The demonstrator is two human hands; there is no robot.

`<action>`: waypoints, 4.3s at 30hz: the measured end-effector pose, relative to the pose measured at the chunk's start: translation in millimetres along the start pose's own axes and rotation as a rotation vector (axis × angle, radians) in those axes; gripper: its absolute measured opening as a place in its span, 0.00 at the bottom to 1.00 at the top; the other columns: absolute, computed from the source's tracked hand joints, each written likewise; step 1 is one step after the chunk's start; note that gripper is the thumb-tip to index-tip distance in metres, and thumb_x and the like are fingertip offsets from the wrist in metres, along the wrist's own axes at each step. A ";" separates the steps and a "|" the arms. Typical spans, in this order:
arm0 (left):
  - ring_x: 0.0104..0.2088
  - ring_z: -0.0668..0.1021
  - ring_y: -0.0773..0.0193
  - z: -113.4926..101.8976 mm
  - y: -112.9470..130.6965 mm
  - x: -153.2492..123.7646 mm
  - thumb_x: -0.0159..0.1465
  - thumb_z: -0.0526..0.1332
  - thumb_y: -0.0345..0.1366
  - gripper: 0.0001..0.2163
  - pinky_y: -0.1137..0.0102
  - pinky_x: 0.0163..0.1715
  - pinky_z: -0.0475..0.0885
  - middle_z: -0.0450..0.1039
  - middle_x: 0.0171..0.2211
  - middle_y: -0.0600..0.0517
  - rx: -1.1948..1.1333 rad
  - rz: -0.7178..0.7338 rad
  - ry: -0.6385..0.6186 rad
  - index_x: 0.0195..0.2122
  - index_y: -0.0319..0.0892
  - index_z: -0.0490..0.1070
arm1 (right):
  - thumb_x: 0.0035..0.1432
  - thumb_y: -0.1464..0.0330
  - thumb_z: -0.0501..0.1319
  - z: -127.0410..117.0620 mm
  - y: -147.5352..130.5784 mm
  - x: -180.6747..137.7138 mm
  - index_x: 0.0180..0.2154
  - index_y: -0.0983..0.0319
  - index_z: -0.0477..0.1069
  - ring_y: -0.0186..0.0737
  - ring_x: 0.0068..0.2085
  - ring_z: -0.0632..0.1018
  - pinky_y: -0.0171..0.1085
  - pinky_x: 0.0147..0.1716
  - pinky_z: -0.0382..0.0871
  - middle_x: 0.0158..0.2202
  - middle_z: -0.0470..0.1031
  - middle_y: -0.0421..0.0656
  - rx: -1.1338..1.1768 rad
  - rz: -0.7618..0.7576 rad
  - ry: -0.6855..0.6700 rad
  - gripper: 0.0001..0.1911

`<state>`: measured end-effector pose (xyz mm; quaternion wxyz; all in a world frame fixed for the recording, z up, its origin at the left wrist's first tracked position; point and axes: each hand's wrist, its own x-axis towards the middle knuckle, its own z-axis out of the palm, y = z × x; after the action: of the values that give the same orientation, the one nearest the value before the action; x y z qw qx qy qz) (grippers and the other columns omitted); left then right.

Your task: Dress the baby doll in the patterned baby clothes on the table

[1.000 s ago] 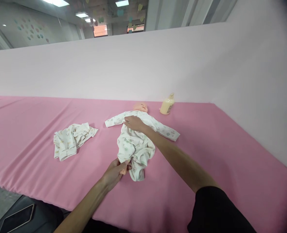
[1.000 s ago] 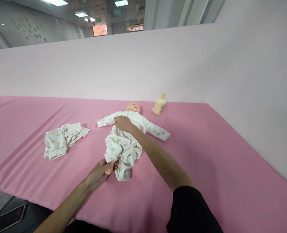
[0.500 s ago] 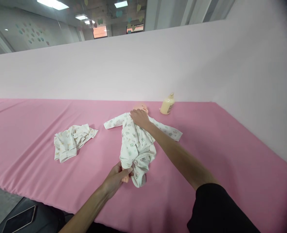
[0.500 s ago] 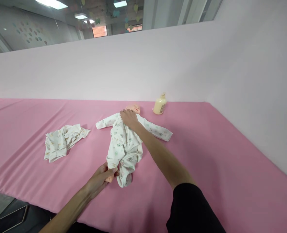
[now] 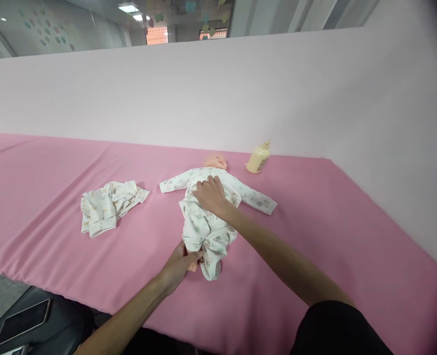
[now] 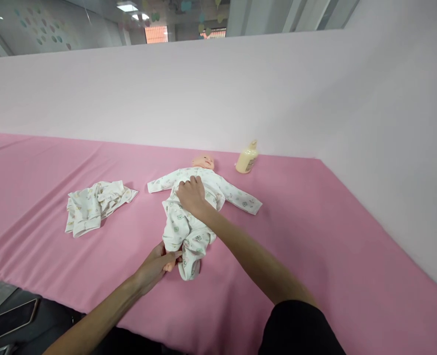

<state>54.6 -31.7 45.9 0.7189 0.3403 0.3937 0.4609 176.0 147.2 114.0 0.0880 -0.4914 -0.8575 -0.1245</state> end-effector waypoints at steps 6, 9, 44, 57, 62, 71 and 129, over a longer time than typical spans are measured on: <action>0.45 0.76 0.59 -1.8 -4.6 -1.2 0.61 0.67 0.36 0.20 0.61 0.50 0.70 0.73 0.50 0.42 -0.002 0.044 0.003 0.53 0.39 0.67 | 0.68 0.68 0.46 -7.6 -3.9 -5.4 0.46 0.66 0.68 0.53 0.41 0.78 0.45 0.41 0.62 0.41 0.77 0.56 0.107 0.178 -0.218 0.15; 0.45 0.76 0.60 -4.4 -9.0 -0.7 0.61 0.67 0.37 0.20 0.61 0.50 0.70 0.73 0.49 0.43 0.003 0.047 0.022 0.53 0.38 0.67 | 0.67 0.68 0.49 -8.0 5.6 -11.6 0.46 0.64 0.67 0.52 0.43 0.78 0.42 0.38 0.63 0.43 0.77 0.53 0.142 0.140 -0.271 0.12; 0.36 0.75 0.62 -4.0 -11.4 -7.5 0.61 0.66 0.45 0.19 0.66 0.40 0.69 0.74 0.39 0.46 0.127 0.004 0.007 0.47 0.37 0.70 | 0.63 0.52 0.52 3.3 22.0 29.2 0.42 0.62 0.70 0.55 0.53 0.68 0.50 0.53 0.58 0.49 0.71 0.52 0.213 0.108 -0.123 0.21; 0.35 0.74 0.63 -4.5 -8.4 -10.2 0.63 0.63 0.46 0.17 0.66 0.38 0.69 0.72 0.33 0.49 0.159 0.023 -0.018 0.46 0.37 0.68 | 0.63 0.64 0.52 7.0 30.1 43.7 0.40 0.61 0.68 0.47 0.43 0.73 0.40 0.39 0.61 0.41 0.76 0.48 0.177 -0.025 -0.274 0.10; 0.36 0.75 0.62 -4.1 -7.1 -11.3 0.62 0.64 0.44 0.19 0.66 0.39 0.70 0.74 0.38 0.47 0.142 0.003 -0.009 0.49 0.37 0.68 | 0.65 0.70 0.48 15.8 37.5 50.7 0.47 0.64 0.69 0.54 0.51 0.69 0.46 0.49 0.57 0.46 0.74 0.55 0.085 -0.052 -0.151 0.14; 0.34 0.76 0.61 -2.6 -6.9 -9.5 0.61 0.65 0.45 0.19 0.64 0.39 0.71 0.75 0.38 0.45 0.101 -0.008 -0.003 0.47 0.37 0.69 | 0.67 0.61 0.50 24.8 36.5 45.2 0.50 0.64 0.70 0.55 0.52 0.67 0.48 0.53 0.54 0.50 0.71 0.55 0.010 -0.048 -0.021 0.18; 0.50 0.74 0.52 130.3 101.4 190.9 0.63 0.62 0.41 0.10 0.63 0.50 0.67 0.77 0.45 0.46 2.485 0.326 -0.368 0.39 0.42 0.77 | 0.45 0.68 0.66 64.8 121.5 -95.9 0.40 0.59 0.65 0.36 0.32 0.71 0.34 0.30 0.63 0.30 0.70 0.36 1.449 0.469 0.082 0.19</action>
<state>179.9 164.3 143.9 -0.1050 0.8871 0.4078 -0.1891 327.3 147.0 41.4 0.4445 -0.4752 -0.5938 0.4733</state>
